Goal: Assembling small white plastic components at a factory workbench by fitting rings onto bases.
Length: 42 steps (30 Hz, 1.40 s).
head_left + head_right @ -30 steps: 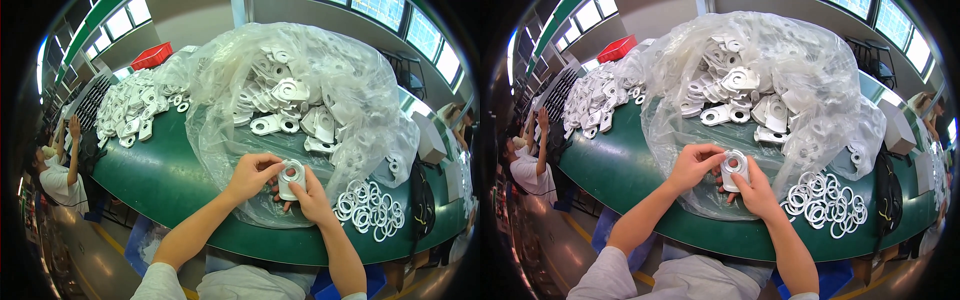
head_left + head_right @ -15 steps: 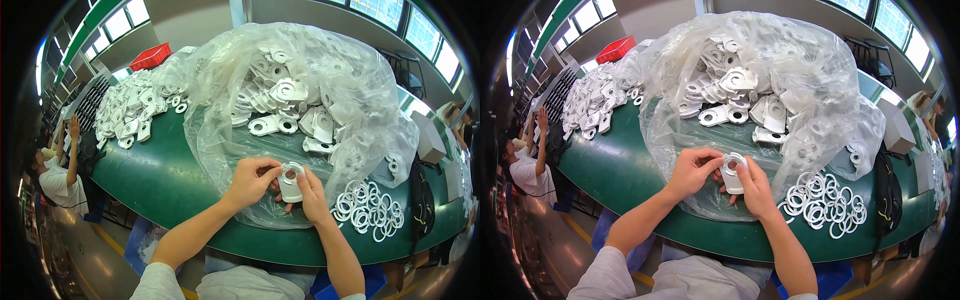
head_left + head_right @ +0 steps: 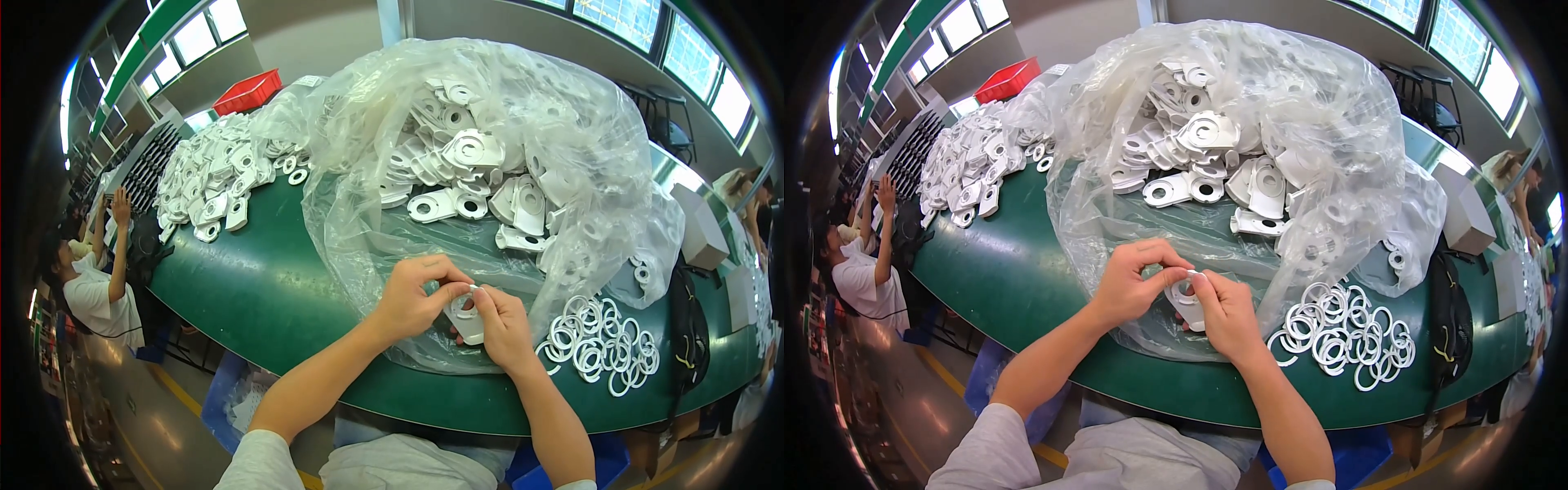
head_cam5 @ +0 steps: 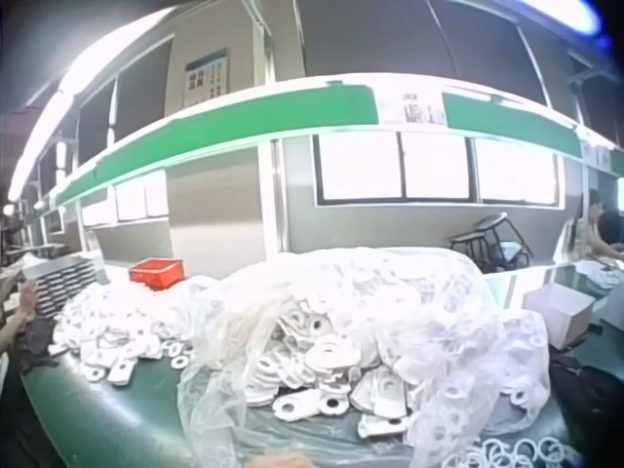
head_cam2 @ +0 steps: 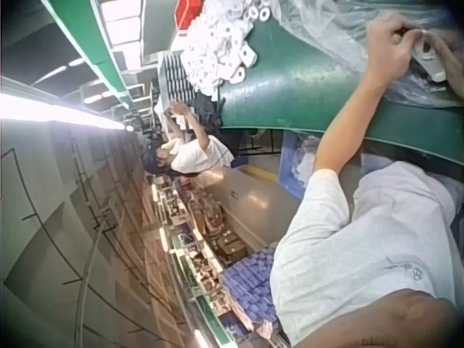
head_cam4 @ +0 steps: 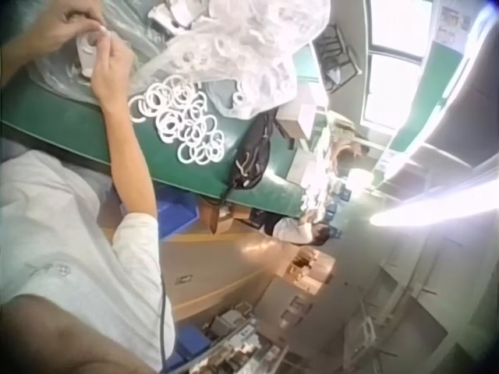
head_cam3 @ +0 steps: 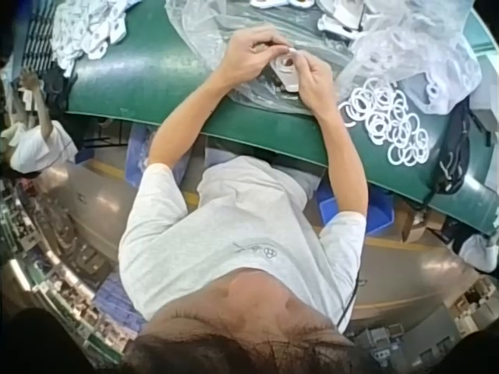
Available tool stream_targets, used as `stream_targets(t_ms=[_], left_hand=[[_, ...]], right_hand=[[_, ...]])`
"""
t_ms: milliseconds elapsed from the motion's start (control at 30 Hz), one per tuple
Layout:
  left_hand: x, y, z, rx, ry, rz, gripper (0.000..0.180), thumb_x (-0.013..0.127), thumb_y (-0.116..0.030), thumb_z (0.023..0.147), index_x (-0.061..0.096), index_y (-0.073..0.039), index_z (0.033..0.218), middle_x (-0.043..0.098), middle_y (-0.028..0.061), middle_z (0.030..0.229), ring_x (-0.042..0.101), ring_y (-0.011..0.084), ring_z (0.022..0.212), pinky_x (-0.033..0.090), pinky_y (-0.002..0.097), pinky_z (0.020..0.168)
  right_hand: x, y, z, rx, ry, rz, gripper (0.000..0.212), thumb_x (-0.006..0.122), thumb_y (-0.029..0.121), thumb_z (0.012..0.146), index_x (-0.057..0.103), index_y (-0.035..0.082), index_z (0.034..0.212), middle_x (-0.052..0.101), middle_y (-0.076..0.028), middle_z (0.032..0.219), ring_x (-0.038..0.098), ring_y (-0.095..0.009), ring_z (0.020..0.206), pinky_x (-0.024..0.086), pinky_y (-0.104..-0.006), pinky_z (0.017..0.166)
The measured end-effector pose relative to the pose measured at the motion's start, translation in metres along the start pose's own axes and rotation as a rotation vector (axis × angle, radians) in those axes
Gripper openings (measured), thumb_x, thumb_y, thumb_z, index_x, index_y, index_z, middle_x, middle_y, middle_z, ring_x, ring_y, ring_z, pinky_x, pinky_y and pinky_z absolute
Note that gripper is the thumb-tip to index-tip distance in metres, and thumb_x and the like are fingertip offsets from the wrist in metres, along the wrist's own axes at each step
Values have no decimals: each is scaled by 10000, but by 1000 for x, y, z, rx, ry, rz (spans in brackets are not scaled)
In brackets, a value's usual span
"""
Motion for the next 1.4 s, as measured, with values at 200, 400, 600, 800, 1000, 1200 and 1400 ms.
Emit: stream_targets(t_ms=[200, 400, 600, 800, 1000, 1200, 1400], left_hand=[[6, 14, -3, -127, -130, -92, 178, 700, -62, 762, 623, 20, 900, 603, 84, 793, 585, 170, 722, 460, 270, 671], [12, 10, -1, -155, 125, 29, 427, 735, -35, 713, 567, 3, 1104, 635, 95, 957, 610, 153, 804, 497, 269, 656], [-20, 29, -15, -323, 85, -211, 169, 602, -98, 883, 640, 12, 1006, 664, 24, 806, 558, 55, 658, 442, 211, 563], [-182, 101, -85, -522, -469, 10, 149, 611, -104, 849, 680, 19, 898, 670, 56, 762, 596, 91, 692, 464, 238, 611], [-375, 108, -126, -313, -1108, 6, 338, 564, -117, 888, 528, 79, 1161, 642, 122, 919, 637, 142, 633, 500, 238, 495], [-292, 73, -46, -300, -666, 586, 357, 595, -11, 810, 550, 54, 1158, 652, 168, 991, 665, 195, 711, 536, 276, 648], [-43, 11, 41, 148, -130, 737, 137, 675, -57, 738, 671, -33, 872, 622, 112, 996, 597, 280, 934, 495, 356, 789]], right_hand=[[-5, -3, 1, 10, -98, 22, 362, 393, 261, 999, 589, -28, 901, 619, -67, 658, 594, -120, 524, 461, -240, 468], [-4, -3, 7, 1, -68, 90, 596, 208, 467, 1001, 596, 13, 999, 636, -73, 703, 584, -114, 479, 383, -179, 375], [-4, -12, 5, 55, 23, 16, 704, 243, 615, 940, 578, 3, 1034, 653, -120, 922, 631, -199, 864, 487, -251, 497], [-4, -4, 2, -13, 24, 66, 587, 300, 499, 977, 580, -17, 954, 647, -143, 889, 633, -199, 800, 499, -257, 511], [-5, -7, 5, -17, 33, 39, 494, 332, 398, 1001, 592, -16, 932, 649, -127, 890, 627, -181, 802, 497, -246, 526], [3, -8, 10, -14, 74, -7, 438, 336, 343, 1007, 595, -2, 934, 648, -113, 890, 626, -170, 815, 504, -245, 544], [-4, -9, 3, 2, 70, 6, 361, 366, 263, 1004, 596, -6, 931, 639, -101, 885, 619, -156, 805, 505, -240, 557]])
Point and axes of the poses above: each hand's wrist, its own z-axis towards the middle knuckle, its own x-axis out of the palm, y = z × x, the point moved 10 cm from there along z, towards the middle knuckle
